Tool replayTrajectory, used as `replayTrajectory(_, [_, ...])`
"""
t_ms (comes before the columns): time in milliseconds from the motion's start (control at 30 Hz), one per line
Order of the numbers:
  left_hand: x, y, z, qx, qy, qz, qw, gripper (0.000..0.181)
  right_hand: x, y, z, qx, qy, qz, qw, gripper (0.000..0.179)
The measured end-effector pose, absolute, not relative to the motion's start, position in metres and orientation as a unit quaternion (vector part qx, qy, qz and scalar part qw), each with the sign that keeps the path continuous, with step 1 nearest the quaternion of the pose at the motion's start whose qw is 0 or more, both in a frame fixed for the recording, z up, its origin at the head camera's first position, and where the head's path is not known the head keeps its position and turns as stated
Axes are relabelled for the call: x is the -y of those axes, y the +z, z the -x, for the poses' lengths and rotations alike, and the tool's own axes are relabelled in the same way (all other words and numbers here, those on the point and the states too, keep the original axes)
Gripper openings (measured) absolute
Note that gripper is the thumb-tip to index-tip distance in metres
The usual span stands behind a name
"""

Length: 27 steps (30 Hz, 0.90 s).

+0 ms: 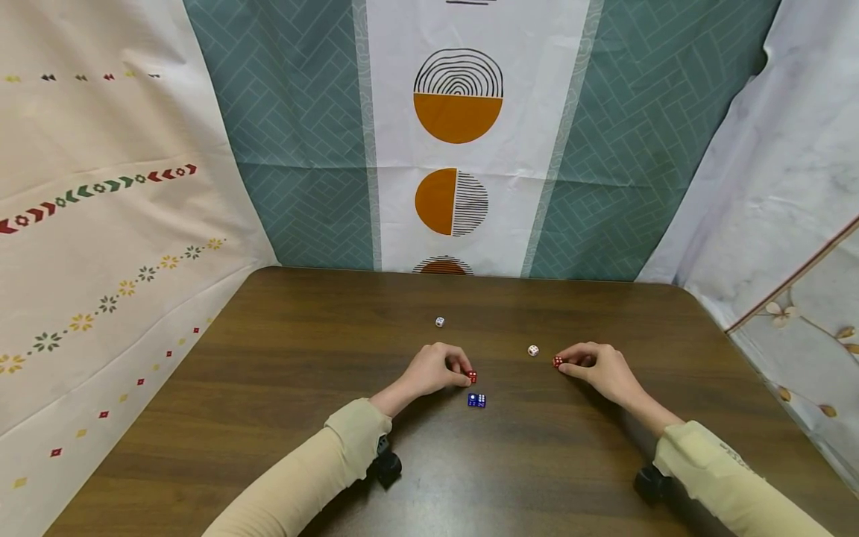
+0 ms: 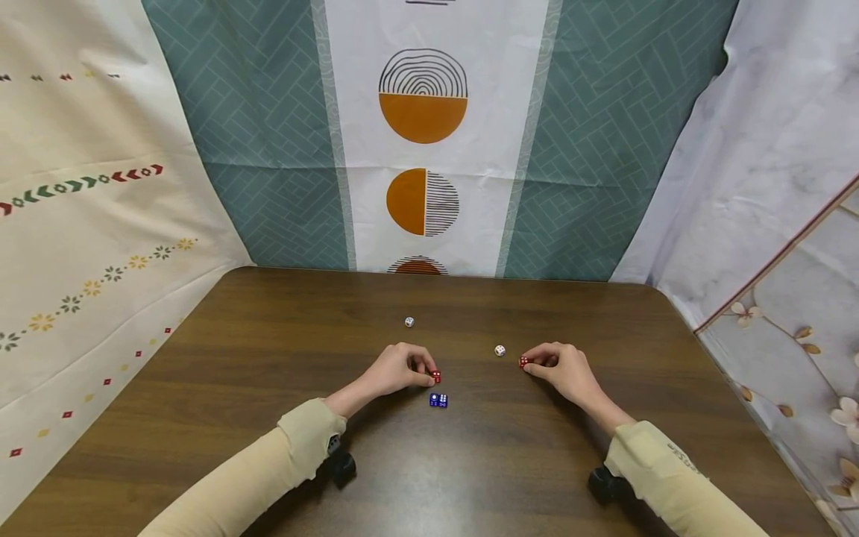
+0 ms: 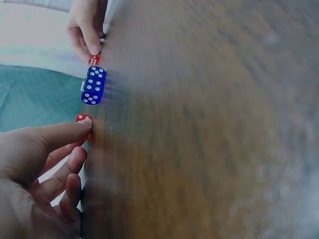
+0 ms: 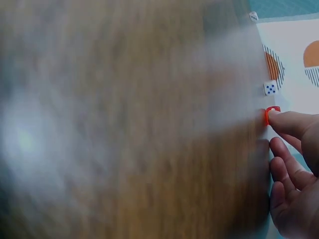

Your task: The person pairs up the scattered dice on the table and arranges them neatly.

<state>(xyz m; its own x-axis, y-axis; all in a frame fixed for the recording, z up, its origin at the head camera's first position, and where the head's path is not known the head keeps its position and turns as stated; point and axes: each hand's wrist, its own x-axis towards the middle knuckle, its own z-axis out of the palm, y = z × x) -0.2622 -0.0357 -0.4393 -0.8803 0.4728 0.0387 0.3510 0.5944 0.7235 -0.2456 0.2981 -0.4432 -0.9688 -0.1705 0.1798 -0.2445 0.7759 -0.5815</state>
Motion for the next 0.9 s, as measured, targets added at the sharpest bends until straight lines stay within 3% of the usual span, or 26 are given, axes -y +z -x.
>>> replayTrajectory(900, [0.036, -0.441, 0.264, -0.891, 0.381, -0.234, 0.083, 0.009, -0.246, -0.445, 0.241, 0.919, 0.364, -0.151, 0.017, 0.01])
